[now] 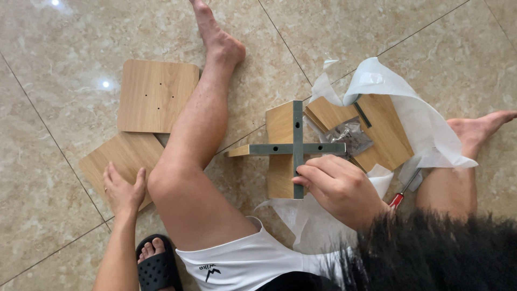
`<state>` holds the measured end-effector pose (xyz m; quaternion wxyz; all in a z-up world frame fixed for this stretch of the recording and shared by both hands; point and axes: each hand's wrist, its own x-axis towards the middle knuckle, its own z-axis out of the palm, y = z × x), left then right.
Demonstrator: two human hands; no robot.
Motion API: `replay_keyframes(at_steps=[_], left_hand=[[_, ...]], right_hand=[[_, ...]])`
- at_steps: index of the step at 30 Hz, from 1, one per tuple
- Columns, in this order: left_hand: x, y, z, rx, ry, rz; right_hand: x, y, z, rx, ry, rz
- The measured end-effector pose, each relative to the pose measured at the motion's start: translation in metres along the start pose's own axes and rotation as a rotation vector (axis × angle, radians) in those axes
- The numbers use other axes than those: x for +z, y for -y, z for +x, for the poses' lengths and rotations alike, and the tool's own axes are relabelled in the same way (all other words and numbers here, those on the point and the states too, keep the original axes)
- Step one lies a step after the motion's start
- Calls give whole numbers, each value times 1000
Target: The person sits on the floor and assembles a small wooden stool. They align a wooden panel with a metal cross-frame, insert screws, and tighten them using a screwdriver.
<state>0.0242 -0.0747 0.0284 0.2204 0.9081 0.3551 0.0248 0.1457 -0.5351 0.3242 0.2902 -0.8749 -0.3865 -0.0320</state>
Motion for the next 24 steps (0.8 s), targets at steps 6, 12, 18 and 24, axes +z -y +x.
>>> replay_keyframes(at_steps=[6, 12, 18, 24], left_hand=[[5, 52, -7, -180, -98, -44], [2, 79, -8, -485, -94, -31], [8, 78, -15, -711, 25, -33], [6, 75, -39, -987, -20, -571]], right_hand=[[-3, -4, -2, 110, 74, 85], [-9, -9, -3, -12, 130, 75], [2, -9, -6, 6, 25, 76], [6, -6, -6, -35, -30, 14]])
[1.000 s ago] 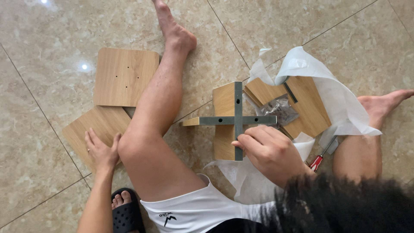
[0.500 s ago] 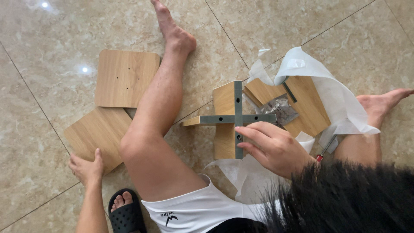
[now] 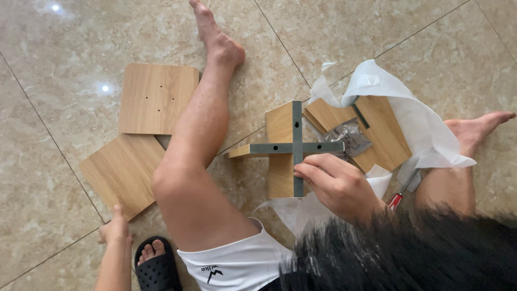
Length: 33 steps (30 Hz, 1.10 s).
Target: The person sits on the floor and assembles a small wooden stool. They align a wooden panel with a metal cross-frame, insert screws, and tighten them using a screwdriver.
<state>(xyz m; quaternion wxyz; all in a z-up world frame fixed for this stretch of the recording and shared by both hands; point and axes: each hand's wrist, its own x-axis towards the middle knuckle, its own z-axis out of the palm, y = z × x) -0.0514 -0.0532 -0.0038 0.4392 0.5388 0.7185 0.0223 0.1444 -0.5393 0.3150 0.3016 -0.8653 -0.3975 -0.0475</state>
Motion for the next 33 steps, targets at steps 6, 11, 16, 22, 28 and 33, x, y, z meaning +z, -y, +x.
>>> replay_keyframes(at_steps=[6, 11, 16, 22, 28, 33], left_hand=[[8, -20, 2, -199, 170, -260], [5, -31, 10, -237, 264, -191], [17, -32, 1, 285, 55, 381], [75, -91, 10, 829, -66, 525], [194, -136, -7, -128, 712, -273], [233, -147, -24, -182, 753, -582]], right_hand=[[2, 3, 2, 18, -22, -20], [5, 4, 3, 23, -49, -42], [6, 4, 2, 26, -66, -42], [6, 4, 1, 24, -56, -37], [7, 7, 2, 8, -55, -116], [6, 9, 4, 10, 7, -174]])
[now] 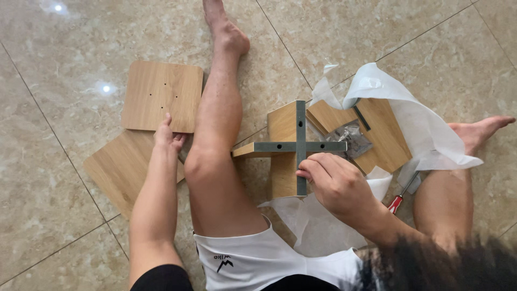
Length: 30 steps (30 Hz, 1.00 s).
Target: The person sits on the floor and assembles a small wooden stool. They align a wooden panel with a metal cross-frame, insert screws, and tighten them using a screwdriver.
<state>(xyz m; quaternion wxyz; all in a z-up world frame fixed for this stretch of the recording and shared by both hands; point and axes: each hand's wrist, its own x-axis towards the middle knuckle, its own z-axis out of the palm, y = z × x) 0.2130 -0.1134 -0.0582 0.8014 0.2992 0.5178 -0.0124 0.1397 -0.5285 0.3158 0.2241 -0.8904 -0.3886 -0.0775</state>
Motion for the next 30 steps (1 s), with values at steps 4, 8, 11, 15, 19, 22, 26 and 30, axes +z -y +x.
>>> replay_keyframes(at_steps=[4, 8, 11, 15, 19, 22, 26, 30], left_hand=[[11, 0, -4, 193, -114, -53], [14, -16, -10, 389, 10, -164], [20, -36, -22, 496, -43, -282], [18, -43, -82, 1053, 31, 157], [4, -56, -173, 1687, 1, 814], [-5, -66, -234, 2116, 102, 1189], [10, -64, -279, 2499, 208, 1349], [20, -51, -317, 2497, 388, 1373]], right_hand=[[-7, -1, 1, -45, 63, -2], [-16, -4, 5, -175, 99, -67], [-21, -8, 9, -240, 158, -62], [-24, -11, 10, -263, 191, 1], [-31, -16, 8, -276, 121, 88], [-38, -18, 2, -231, 75, 163], [-43, -19, -14, -170, -12, 243], [-44, -26, -36, 17, -130, 356]])
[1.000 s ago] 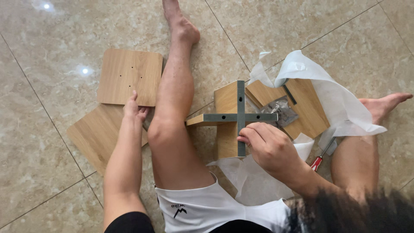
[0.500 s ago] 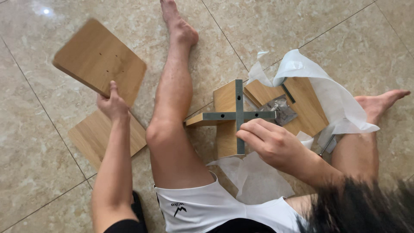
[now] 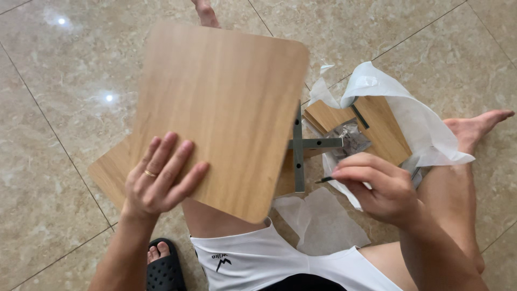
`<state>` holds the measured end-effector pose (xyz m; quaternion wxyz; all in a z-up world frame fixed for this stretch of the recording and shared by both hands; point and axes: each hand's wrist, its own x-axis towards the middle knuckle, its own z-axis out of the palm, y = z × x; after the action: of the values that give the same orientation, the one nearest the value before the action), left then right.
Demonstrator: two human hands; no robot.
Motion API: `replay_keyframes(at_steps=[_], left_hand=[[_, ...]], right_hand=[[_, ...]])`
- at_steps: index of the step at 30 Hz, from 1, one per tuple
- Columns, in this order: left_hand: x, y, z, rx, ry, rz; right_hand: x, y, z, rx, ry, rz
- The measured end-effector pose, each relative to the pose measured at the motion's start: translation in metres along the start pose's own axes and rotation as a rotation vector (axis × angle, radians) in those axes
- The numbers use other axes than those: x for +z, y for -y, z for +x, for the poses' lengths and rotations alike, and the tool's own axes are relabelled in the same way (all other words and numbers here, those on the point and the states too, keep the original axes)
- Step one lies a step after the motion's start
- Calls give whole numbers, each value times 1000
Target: The person sits on the floor and assembles a small wooden stool. They align a wooden panel with a metal cross-frame, insert screws, and tighten them using a screwdriver.
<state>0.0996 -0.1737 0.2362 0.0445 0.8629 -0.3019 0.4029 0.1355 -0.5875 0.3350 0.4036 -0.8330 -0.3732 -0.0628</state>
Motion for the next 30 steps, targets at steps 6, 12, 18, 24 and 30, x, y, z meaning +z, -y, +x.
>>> replay_keyframes(at_steps=[6, 12, 18, 24, 30], left_hand=[[-4, -23, 39, -237, -165, -434], [-7, -63, 49, -883, -319, -727], [-9, -81, 47, -1128, -492, -1279], [-11, -91, 49, -1118, -551, -1581], [-11, -101, 52, -1186, -497, -1660]], right_hand=[[-4, -12, -29, 138, -113, 149], [-1, -16, -48, 265, -150, 603], [7, -17, -55, 285, -90, 912], [13, -13, -52, 297, -127, 967], [17, 3, -44, 333, -118, 1058]])
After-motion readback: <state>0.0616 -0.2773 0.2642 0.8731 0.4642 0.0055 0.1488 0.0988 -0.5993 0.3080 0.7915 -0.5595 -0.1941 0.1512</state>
